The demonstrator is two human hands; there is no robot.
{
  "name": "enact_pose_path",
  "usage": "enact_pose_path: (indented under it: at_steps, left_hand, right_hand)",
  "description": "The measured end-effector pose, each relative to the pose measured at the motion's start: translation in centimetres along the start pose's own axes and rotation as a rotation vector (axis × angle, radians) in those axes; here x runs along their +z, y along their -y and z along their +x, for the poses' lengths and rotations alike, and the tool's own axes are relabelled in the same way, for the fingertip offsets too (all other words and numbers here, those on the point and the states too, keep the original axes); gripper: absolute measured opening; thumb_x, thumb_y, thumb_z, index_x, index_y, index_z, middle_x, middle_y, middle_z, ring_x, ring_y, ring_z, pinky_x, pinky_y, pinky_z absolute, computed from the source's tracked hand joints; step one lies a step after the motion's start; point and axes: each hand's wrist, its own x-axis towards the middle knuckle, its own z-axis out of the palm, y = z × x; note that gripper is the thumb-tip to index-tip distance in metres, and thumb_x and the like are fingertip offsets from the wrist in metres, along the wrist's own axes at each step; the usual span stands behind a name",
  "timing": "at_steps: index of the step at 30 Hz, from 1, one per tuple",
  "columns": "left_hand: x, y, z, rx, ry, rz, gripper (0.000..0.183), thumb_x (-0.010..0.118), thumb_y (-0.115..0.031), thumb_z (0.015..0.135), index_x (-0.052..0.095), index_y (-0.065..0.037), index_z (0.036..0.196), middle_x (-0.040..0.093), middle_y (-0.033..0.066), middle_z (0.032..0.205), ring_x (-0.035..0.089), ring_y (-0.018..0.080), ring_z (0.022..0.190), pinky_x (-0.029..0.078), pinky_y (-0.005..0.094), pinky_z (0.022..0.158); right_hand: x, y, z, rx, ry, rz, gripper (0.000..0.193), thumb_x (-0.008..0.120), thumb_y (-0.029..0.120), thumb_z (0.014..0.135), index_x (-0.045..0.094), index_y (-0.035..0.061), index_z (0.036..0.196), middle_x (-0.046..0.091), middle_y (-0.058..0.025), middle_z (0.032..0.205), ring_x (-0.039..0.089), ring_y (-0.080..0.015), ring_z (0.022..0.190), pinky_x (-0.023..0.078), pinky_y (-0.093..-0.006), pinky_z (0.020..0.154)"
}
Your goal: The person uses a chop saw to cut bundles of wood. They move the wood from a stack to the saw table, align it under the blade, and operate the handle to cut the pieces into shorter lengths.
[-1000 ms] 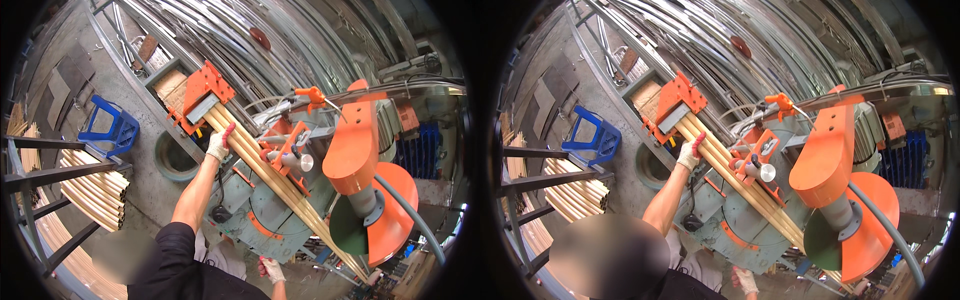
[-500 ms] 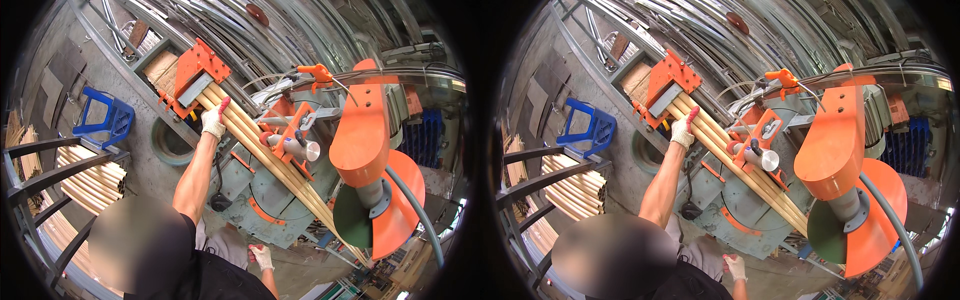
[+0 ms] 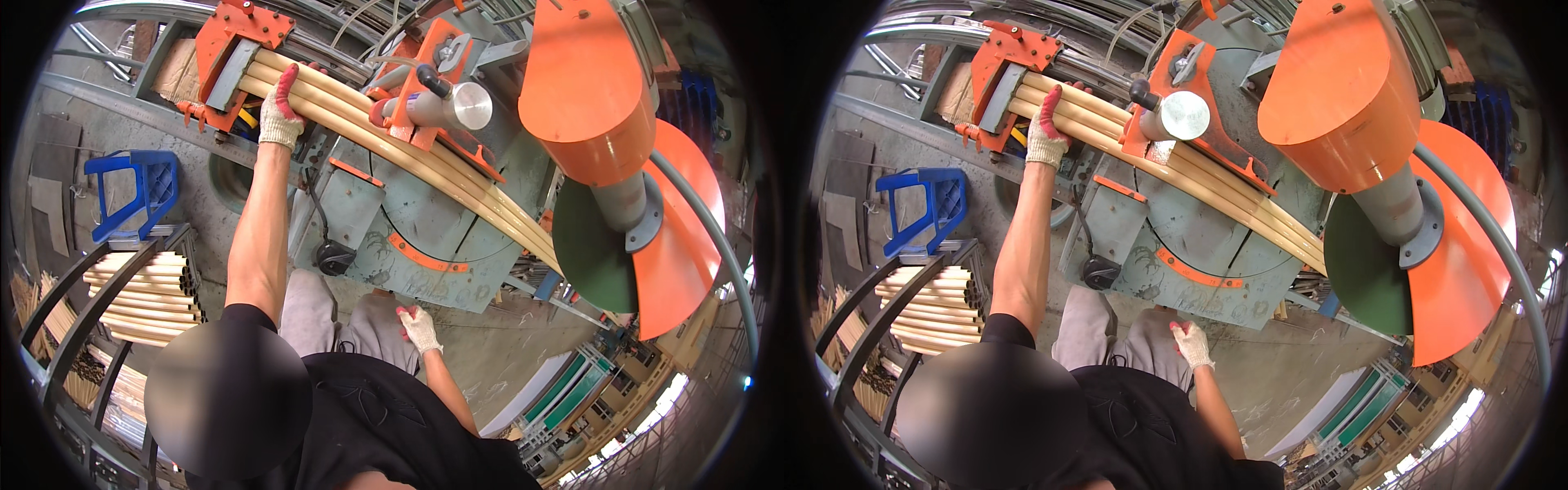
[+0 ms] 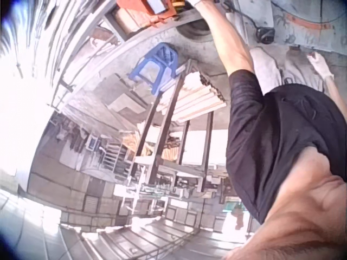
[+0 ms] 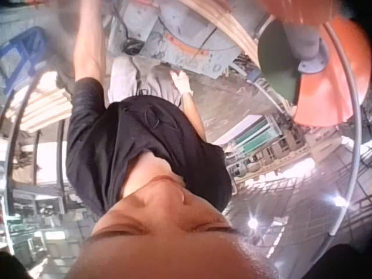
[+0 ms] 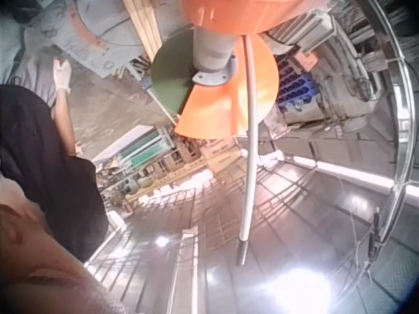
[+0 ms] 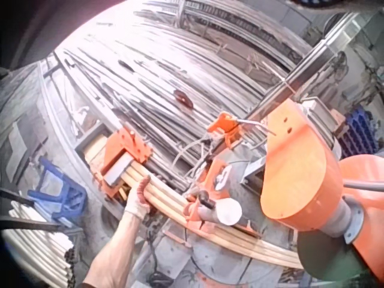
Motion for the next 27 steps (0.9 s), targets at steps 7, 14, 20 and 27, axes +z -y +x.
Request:
enact_pose_path:
  at_steps: [7,14,20,27]
  left_hand:
    - [0.0,1.1,-0.1,0.074,-0.056,0.001,0.045,0.08,-0.021,0.091,0.062,0.001,0.126,0.071,0.023,0.122,0.07,0.0383,0.112,0.056,0.0505,0.101]
    - [-0.7,0.9,-0.2,0.037,-0.062,0.016,0.046,0.078,-0.02,0.092,0.059,0.001,0.129,0.07,0.0218,0.125,0.068,0.0375,0.116,0.053,0.0498,0.106]
    - [0.0,0.2,0.0,0.06,-0.036,0.054,0.037,0.077,-0.021,0.092,0.062,-0.001,0.119,0.071,0.02,0.123,0.069,0.036,0.114,0.052,0.0482,0.107]
    - [0.3,0.3,-0.2,0.027,-0.001,0.123,0.048,0.077,-0.028,0.092,0.06,0.0,0.128,0.069,0.0168,0.129,0.065,0.0344,0.122,0.048,0.0483,0.111]
  right_hand:
    - [2.9,0.5,4.1,-0.383,-0.06,-0.687,0.047,0.063,0.043,0.094,0.069,-0.0029,0.104,0.07,-0.0305,0.097,0.067,-0.0478,0.085,0.055,-0.053,0.079]
    - [4.1,0.8,5.4,-0.394,-0.133,-0.683,0.042,0.065,0.036,0.093,0.071,0.0007,0.116,0.071,-0.0265,0.111,0.066,-0.0468,0.103,0.052,-0.0535,0.092]
    - [4.2,2.1,4.6,-0.349,-0.095,-0.73,0.044,0.066,0.036,0.093,0.071,0.0012,0.119,0.071,-0.025,0.116,0.067,-0.0437,0.107,0.052,-0.0521,0.094]
    - [4.4,-0.6,7.0,-0.585,-0.278,-0.766,0.032,0.064,0.024,0.092,0.071,0.007,0.119,0.066,-0.0236,0.128,0.063,-0.045,0.115,0.052,-0.0553,0.095]
